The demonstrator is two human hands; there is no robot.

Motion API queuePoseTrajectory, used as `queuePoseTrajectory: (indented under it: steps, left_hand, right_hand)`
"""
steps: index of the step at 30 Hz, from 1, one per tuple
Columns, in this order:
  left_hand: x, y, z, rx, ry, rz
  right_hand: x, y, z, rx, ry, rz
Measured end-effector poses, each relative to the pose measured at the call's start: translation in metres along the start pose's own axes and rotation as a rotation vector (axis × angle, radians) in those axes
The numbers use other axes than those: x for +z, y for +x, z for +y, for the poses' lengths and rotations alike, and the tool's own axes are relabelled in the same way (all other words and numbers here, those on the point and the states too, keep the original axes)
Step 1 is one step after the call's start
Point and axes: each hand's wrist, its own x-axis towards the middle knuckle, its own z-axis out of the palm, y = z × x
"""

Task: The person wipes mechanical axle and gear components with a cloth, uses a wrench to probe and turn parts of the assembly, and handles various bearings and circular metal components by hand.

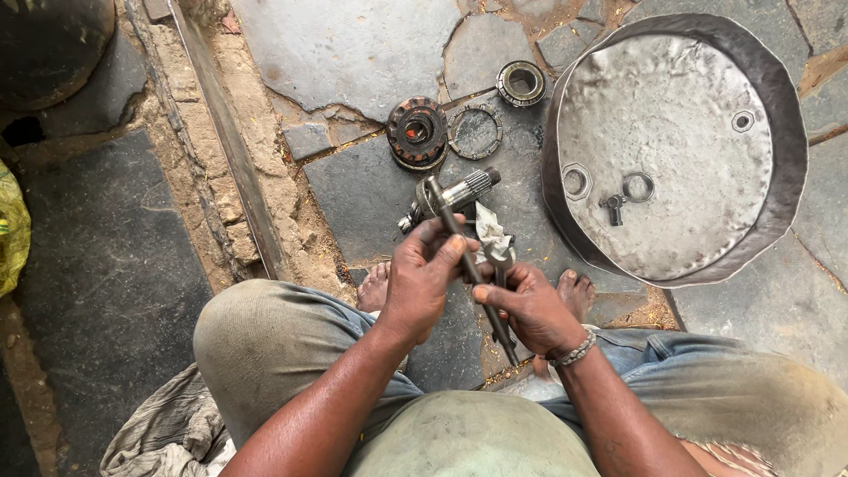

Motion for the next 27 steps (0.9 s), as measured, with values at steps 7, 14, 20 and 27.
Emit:
queuePoseTrajectory:
  steps: [7,14,20,27]
  left_hand:
    - [0.004,-0.010,0.027,-0.050,0.165,-0.031]
    - [-0.049,-0.048,0.109,0.301,1.204,0.013]
    - [-0.075,-0.026,0.112,-0.113,0.978,0.125]
    - [-0.075,0.001,0.109,-0.007,0.613,0.222]
  right_hand:
    - [-0.040,0.033,-0.018,-0.135,0.236,0.298]
    - [-0.238,0.150,0.001,-0.299,0.333,0.739]
    - [-0.333,0.161,0.028,-0.104,0.453,1.018]
    - [-0.357,0.176,0.045,-0.081,0.564,0.982]
